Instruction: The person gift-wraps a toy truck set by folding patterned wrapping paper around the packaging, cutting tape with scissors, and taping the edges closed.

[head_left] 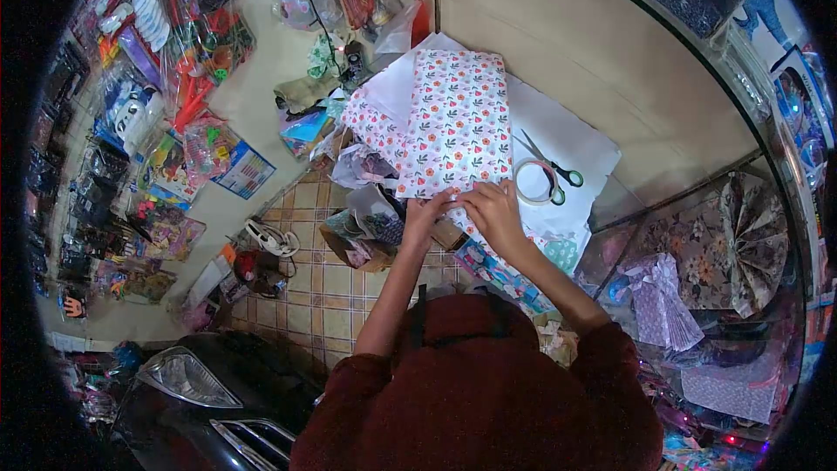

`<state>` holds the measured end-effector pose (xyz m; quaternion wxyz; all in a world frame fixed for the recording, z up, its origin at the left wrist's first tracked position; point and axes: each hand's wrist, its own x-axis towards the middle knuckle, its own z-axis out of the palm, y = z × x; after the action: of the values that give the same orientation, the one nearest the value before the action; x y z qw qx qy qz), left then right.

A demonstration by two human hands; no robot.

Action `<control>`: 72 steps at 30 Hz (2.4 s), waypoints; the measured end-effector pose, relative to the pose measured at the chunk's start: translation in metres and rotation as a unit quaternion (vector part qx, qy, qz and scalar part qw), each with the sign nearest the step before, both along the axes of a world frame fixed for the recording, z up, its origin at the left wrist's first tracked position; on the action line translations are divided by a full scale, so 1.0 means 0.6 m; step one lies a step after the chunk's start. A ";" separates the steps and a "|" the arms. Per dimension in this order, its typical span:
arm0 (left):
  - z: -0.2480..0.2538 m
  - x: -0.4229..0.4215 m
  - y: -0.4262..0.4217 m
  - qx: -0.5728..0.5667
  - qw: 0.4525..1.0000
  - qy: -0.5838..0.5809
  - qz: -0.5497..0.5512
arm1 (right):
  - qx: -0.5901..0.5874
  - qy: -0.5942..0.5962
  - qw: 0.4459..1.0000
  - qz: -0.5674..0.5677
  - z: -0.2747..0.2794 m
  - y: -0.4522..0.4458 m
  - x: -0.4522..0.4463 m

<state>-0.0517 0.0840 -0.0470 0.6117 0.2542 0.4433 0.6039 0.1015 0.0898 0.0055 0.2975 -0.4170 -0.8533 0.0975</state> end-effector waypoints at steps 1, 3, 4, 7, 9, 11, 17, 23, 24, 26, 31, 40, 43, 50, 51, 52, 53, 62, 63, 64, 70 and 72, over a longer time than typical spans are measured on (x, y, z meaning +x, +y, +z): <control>-0.001 0.000 0.001 0.005 1.000 -0.005 0.003 | -0.008 -0.005 1.000 -0.005 0.002 0.003 0.000; 0.006 0.000 -0.003 -0.020 1.000 0.011 -0.001 | -0.013 -0.004 1.000 -0.011 0.002 0.007 -0.001; 0.010 0.000 -0.004 -0.033 0.999 0.020 -0.003 | -0.010 0.002 1.000 -0.013 -0.002 0.008 -0.002; -0.009 -0.002 0.003 -0.042 0.999 -0.032 0.005 | -0.019 0.022 0.999 -0.020 -0.011 0.015 -0.006; -0.018 -0.003 0.003 -0.054 0.998 -0.033 0.003 | -0.041 0.032 0.998 -0.024 -0.008 0.018 -0.008; -0.025 -0.009 -0.001 -0.026 0.999 -0.029 -0.022 | -0.073 0.039 0.996 -0.026 0.002 0.020 -0.011; -0.055 -0.023 -0.012 0.033 0.996 0.034 -0.071 | -0.079 0.055 0.995 -0.016 -0.002 0.032 -0.009; -0.036 -0.010 -0.018 0.056 0.997 0.028 -0.048 | -0.088 0.020 0.996 -0.024 0.004 0.028 -0.010; -0.026 -0.009 -0.020 0.055 0.997 0.030 -0.048 | -0.084 0.020 0.996 -0.026 0.006 0.026 -0.009; -0.023 -0.009 -0.021 0.050 0.997 0.037 -0.047 | -0.076 0.022 0.996 -0.029 0.010 0.020 -0.011; -0.034 -0.012 -0.014 0.012 0.997 0.062 -0.052 | -0.027 0.015 1.000 0.000 0.006 0.008 -0.001; -0.015 -0.006 -0.018 0.029 0.999 -0.013 -0.041 | -0.040 -0.014 0.999 -0.002 0.021 -0.007 0.033; -0.009 -0.006 -0.022 0.033 0.999 -0.025 -0.025 | -0.022 0.000 0.999 0.024 0.020 -0.004 0.056; 0.031 0.039 -0.037 -0.004 0.987 0.079 -0.137 | -0.044 0.037 0.993 0.100 0.016 0.012 0.076; 0.027 0.048 -0.035 -0.003 0.988 0.080 -0.130 | -0.043 0.039 0.993 0.106 0.018 0.013 0.079; 0.025 0.055 -0.033 -0.002 0.989 0.080 -0.123 | -0.047 0.043 0.992 0.107 0.020 0.012 0.081; 0.025 0.058 -0.031 -0.008 0.989 0.079 -0.123 | -0.051 0.046 0.992 0.108 0.022 0.010 0.083; 0.016 0.066 -0.012 -0.032 0.995 0.041 -0.079 | -0.006 0.013 0.997 0.078 0.010 -0.008 0.104; 0.020 0.067 -0.012 -0.031 0.996 0.035 -0.073 | -0.006 -0.001 0.997 0.074 0.010 -0.010 0.106; 0.027 0.068 -0.012 -0.031 0.997 0.028 -0.068 | -0.009 -0.002 0.997 0.076 0.010 -0.010 0.107; 0.025 0.073 -0.011 -0.022 0.998 0.004 -0.054 | 0.002 -0.010 0.997 0.078 0.013 -0.005 0.103; 0.022 0.073 -0.010 -0.023 0.998 0.003 -0.052 | 0.029 -0.020 0.997 0.074 0.008 -0.001 0.102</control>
<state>-0.0078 0.0781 -0.0338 0.6469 0.2646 0.4450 0.5599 0.1625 0.0893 0.0103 0.2838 -0.3459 -0.8902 0.0862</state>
